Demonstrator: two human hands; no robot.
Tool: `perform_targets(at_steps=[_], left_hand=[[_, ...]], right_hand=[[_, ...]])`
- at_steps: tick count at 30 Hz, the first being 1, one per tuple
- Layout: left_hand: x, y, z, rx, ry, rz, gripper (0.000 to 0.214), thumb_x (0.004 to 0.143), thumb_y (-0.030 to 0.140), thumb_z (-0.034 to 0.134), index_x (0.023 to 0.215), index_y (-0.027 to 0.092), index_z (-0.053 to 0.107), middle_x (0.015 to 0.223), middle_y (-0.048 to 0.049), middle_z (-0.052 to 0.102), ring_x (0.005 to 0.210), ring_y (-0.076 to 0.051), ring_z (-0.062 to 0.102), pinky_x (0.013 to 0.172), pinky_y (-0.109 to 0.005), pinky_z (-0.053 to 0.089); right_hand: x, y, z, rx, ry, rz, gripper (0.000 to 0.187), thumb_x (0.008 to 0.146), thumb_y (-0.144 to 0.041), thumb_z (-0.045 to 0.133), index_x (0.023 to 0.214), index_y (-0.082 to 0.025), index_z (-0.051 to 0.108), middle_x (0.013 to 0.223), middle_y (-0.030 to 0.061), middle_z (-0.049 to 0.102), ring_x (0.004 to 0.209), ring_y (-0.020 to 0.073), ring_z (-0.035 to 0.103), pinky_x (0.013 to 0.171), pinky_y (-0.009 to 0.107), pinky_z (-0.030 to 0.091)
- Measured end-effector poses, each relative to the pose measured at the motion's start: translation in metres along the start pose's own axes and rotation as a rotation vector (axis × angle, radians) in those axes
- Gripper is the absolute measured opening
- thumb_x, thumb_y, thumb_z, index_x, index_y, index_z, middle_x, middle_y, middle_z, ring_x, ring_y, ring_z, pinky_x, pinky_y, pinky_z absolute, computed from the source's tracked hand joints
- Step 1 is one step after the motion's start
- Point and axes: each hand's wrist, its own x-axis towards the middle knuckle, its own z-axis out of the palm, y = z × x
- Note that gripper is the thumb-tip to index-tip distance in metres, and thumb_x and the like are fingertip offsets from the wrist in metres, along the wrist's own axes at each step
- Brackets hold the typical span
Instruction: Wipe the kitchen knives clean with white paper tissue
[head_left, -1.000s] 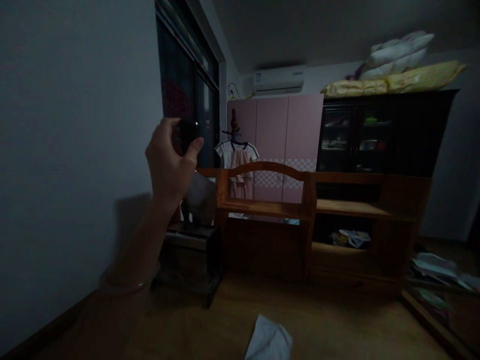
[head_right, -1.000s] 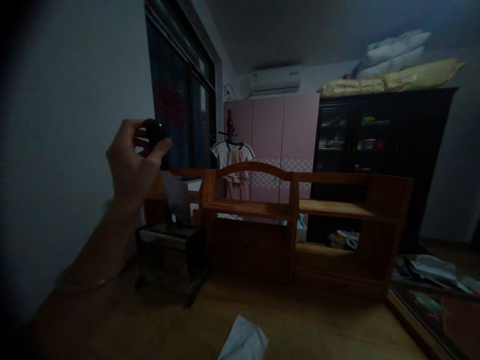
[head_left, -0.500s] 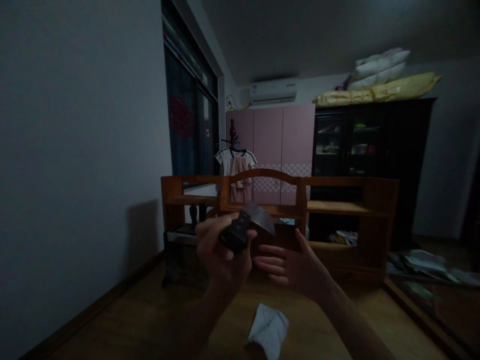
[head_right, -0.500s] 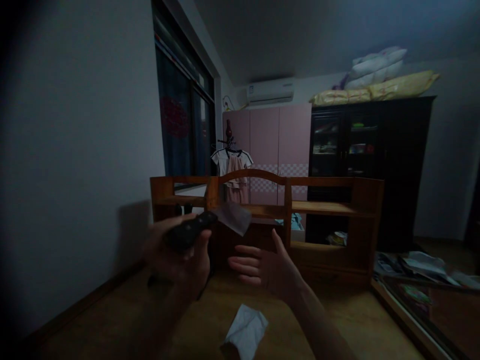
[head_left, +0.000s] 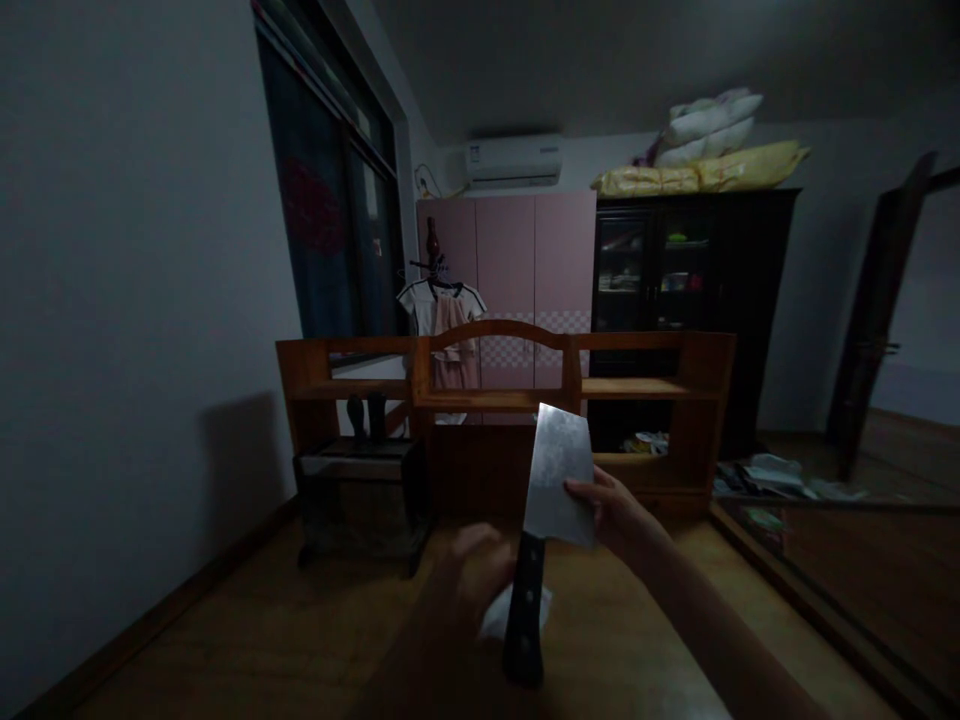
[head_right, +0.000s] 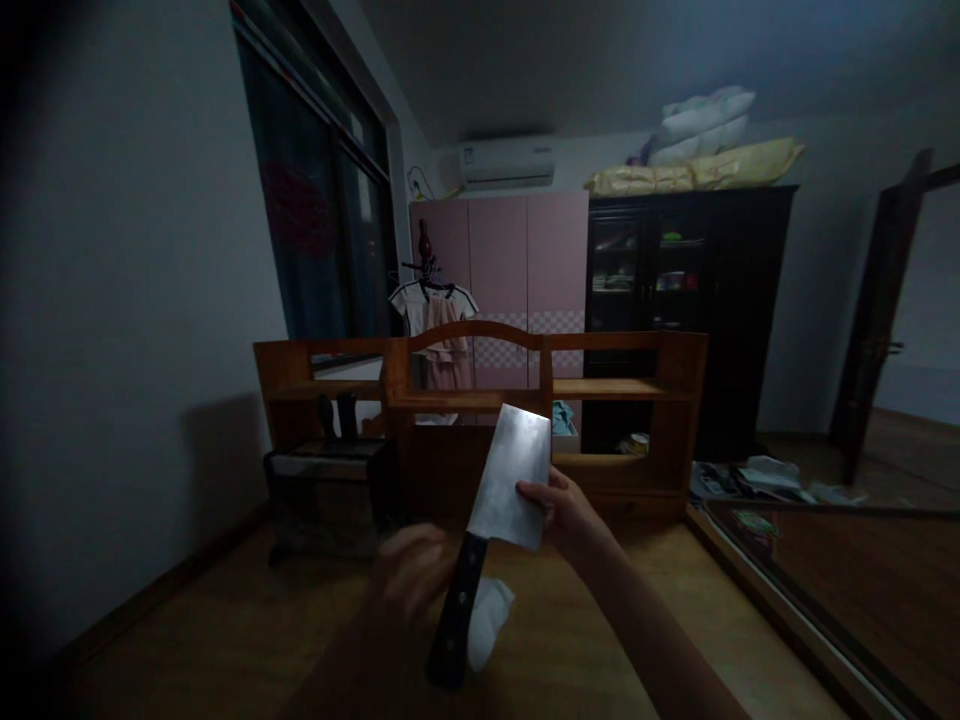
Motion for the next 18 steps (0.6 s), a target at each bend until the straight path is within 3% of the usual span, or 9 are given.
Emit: perform_targets(at_steps=[1, 3, 5, 7, 9, 12, 15, 18], left_hand=[[0.007, -0.01, 0.005, -0.1, -0.016, -0.12, 0.03, 0.086, 0.028, 0.058, 0.115, 0.026, 0.054, 0.108, -0.0068, 0.06, 0.101, -0.021, 0.06, 0.088, -0.037, 0.05], [0.015, -0.031, 0.018, -0.325, -0.037, -0.534, 0.042, 0.083, 0.046, 0.06, 0.117, 0.022, 0.051, 0.097, -0.0052, 0.062, 0.089, -0.019, 0.063, 0.083, -0.036, 0.051], [0.014, -0.048, 0.036, -0.711, -0.174, -0.931, 0.057, 0.083, 0.066, 0.041, 0.112, 0.017, 0.053, 0.086, -0.0069, 0.064, 0.074, -0.02, 0.065, 0.07, -0.035, 0.053], [0.004, -0.056, 0.055, -1.077, -0.35, -1.199, 0.078, 0.078, 0.079, 0.025, 0.113, 0.015, 0.054, 0.088, -0.0105, 0.065, 0.068, -0.021, 0.064, 0.061, -0.035, 0.052], [-0.011, -0.058, 0.073, -1.261, -0.398, -1.321, 0.082, 0.076, 0.08, 0.029, 0.115, 0.014, 0.056, 0.09, -0.0124, 0.066, 0.067, -0.021, 0.064, 0.055, -0.031, 0.051], [-0.029, -0.054, 0.09, -1.339, -0.271, -1.394, 0.062, 0.077, 0.063, 0.057, 0.112, 0.011, 0.06, 0.093, -0.0124, 0.067, 0.074, -0.021, 0.065, 0.061, -0.029, 0.052], [-0.036, -0.053, 0.094, -1.311, -0.186, -1.401, 0.051, 0.075, 0.048, 0.068, 0.105, 0.008, 0.063, 0.089, -0.0128, 0.068, 0.07, -0.019, 0.064, 0.056, -0.026, 0.051], [-0.035, -0.058, 0.09, -1.248, -0.134, -1.456, 0.052, 0.073, 0.051, 0.068, 0.1, 0.007, 0.064, 0.085, -0.0126, 0.068, 0.063, -0.018, 0.064, 0.047, -0.024, 0.048]], right_hand=[[0.001, 0.0, -0.005, -0.034, 0.007, -0.005, 0.037, 0.063, -0.021, 0.078, 0.097, -0.017, 0.065, 0.092, 0.0051, 0.071, 0.078, 0.0201, 0.066, 0.072, 0.03, 0.051], [0.002, 0.006, -0.01, -0.116, 0.0, -0.015, 0.038, 0.063, -0.02, 0.078, 0.099, -0.017, 0.065, 0.092, 0.0052, 0.071, 0.079, 0.0203, 0.066, 0.074, 0.031, 0.05], [0.004, 0.018, -0.011, -0.193, -0.01, -0.005, 0.037, 0.063, -0.019, 0.077, 0.098, -0.016, 0.065, 0.09, 0.005, 0.071, 0.079, 0.0207, 0.066, 0.073, 0.031, 0.05], [0.006, 0.038, -0.01, -0.256, 0.007, 0.039, 0.034, 0.061, -0.018, 0.075, 0.094, -0.015, 0.066, 0.084, 0.0046, 0.071, 0.074, 0.0205, 0.066, 0.068, 0.03, 0.05], [0.011, 0.061, -0.01, -0.291, 0.031, 0.079, 0.032, 0.06, -0.018, 0.073, 0.091, -0.013, 0.067, 0.08, 0.0044, 0.071, 0.069, 0.0195, 0.065, 0.063, 0.028, 0.049], [0.021, 0.092, -0.013, -0.298, 0.113, 0.148, 0.03, 0.055, -0.018, 0.073, 0.084, -0.012, 0.066, 0.073, 0.0035, 0.069, 0.062, 0.0178, 0.063, 0.058, 0.026, 0.047], [0.034, 0.109, -0.018, -0.255, 0.202, 0.188, 0.032, 0.051, -0.02, 0.077, 0.081, -0.013, 0.065, 0.069, 0.0028, 0.067, 0.057, 0.0158, 0.061, 0.054, 0.025, 0.046], [0.044, 0.113, -0.026, -0.214, 0.229, 0.216, 0.033, 0.059, -0.034, 0.076, 0.083, -0.013, 0.065, 0.07, 0.0035, 0.066, 0.055, 0.0139, 0.061, 0.052, 0.024, 0.047]])
